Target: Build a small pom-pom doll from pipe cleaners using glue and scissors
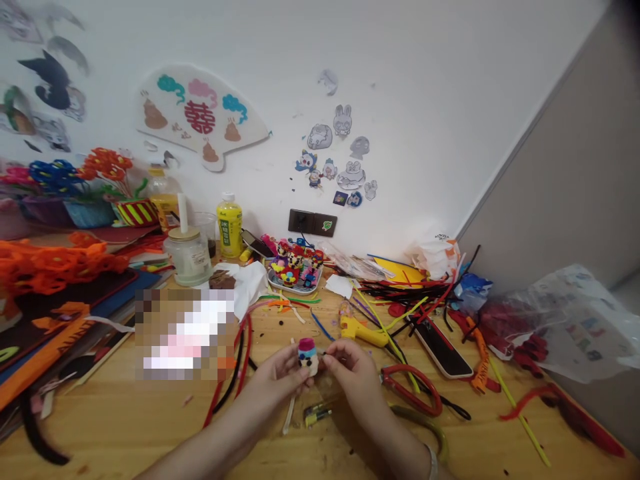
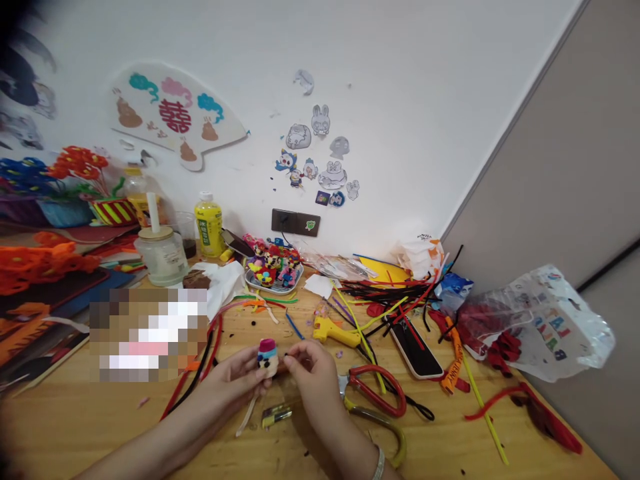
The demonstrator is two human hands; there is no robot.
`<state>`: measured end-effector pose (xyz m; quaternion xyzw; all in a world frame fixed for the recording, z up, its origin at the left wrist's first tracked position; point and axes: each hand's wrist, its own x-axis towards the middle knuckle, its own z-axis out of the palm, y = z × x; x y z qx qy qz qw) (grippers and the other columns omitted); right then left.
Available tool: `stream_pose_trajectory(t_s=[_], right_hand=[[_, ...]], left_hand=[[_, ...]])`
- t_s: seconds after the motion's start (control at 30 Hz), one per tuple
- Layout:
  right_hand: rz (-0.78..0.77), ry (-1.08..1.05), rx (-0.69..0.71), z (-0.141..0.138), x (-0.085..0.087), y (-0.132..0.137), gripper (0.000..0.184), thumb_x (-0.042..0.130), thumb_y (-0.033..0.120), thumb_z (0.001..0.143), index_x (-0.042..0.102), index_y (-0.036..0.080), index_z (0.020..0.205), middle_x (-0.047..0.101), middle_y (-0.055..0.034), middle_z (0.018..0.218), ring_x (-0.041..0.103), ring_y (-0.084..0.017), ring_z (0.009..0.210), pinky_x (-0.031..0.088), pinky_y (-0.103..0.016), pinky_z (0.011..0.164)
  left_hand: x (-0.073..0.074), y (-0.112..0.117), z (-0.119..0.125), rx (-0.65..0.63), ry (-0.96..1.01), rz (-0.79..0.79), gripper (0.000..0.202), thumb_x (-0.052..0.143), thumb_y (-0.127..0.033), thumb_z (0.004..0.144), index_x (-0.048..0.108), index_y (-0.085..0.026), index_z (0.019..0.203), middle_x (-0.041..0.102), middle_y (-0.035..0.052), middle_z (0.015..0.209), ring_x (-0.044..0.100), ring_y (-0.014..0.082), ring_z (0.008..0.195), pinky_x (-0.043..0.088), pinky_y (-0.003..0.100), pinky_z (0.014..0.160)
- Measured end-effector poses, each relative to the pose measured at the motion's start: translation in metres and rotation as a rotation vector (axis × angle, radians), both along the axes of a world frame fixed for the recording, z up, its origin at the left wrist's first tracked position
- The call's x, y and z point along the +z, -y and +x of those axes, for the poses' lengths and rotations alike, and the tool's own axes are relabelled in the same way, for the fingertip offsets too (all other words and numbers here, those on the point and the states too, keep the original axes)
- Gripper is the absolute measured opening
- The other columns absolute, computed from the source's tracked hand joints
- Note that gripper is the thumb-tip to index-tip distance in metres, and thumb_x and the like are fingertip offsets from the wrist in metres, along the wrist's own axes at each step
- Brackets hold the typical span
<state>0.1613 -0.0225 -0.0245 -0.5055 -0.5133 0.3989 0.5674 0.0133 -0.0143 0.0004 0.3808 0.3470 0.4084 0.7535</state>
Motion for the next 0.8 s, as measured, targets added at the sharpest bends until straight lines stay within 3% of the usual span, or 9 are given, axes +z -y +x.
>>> stream_pose_trajectory(t_s=[0.17, 0.27, 0.47, 0.63, 0.8], right_hand=[[0.096, 0.28, 0.03, -0.002, 0.002, 0.005, 0.008, 0.055, 0.012, 0.07, 0.059, 0.019, 0.071, 0.057, -0.0003, 0.072, 0.054, -0.015, 0.069, 0.041, -0.024, 0.062], [0.133, 0.391, 0.064, -0.004, 0.007, 0.009, 0.011, 0.056, 0.009, 0.07, 0.061, 0.019, 0.069, 0.056, 0.0001, 0.072, 0.052, -0.015, 0.07, 0.039, -0.023, 0.062], [0.082, 0.295, 0.087, -0.005, 0.006, 0.008, 0.012, 0.059, 0.008, 0.066, 0.062, 0.019, 0.064, 0.052, 0.0005, 0.07, 0.051, -0.014, 0.068, 0.039, -0.023, 0.06], [0.046, 0.225, 0.099, -0.009, 0.003, 0.006, 0.01, 0.06, 0.009, 0.065, 0.064, 0.018, 0.062, 0.053, 0.0006, 0.068, 0.05, -0.013, 0.064, 0.039, -0.021, 0.057], [0.04, 0.248, 0.092, -0.011, 0.002, 0.007, 0.009, 0.058, 0.013, 0.069, 0.064, 0.017, 0.062, 0.056, 0.0006, 0.064, 0.052, -0.014, 0.064, 0.04, -0.022, 0.059]], left_hand=[[0.001, 0.004, 0.002, -0.038, 0.115, -0.079, 0.024, 0.071, -0.012, 0.055, 0.063, -0.014, 0.077, 0.058, -0.0027, 0.062, 0.047, 0.0068, 0.053, 0.035, 0.018, 0.051], [-0.002, 0.004, 0.002, 0.028, 0.012, -0.045, 0.028, 0.072, -0.014, 0.054, 0.062, -0.015, 0.08, 0.057, -0.0038, 0.059, 0.048, 0.0088, 0.054, 0.035, 0.019, 0.051], [-0.005, -0.002, 0.0, 0.148, -0.178, 0.118, 0.042, 0.079, -0.027, 0.045, 0.061, -0.016, 0.081, 0.064, 0.001, 0.076, 0.057, 0.0189, 0.077, 0.043, 0.026, 0.07], [-0.006, -0.002, 0.001, 0.13, -0.239, 0.141, 0.039, 0.074, -0.031, 0.052, 0.057, -0.016, 0.084, 0.058, -0.0034, 0.063, 0.052, 0.0137, 0.057, 0.041, 0.024, 0.052], [-0.01, -0.003, 0.001, 0.076, -0.243, 0.154, 0.031, 0.069, -0.029, 0.057, 0.053, -0.016, 0.081, 0.055, -0.0064, 0.05, 0.049, 0.0116, 0.046, 0.04, 0.023, 0.048]])
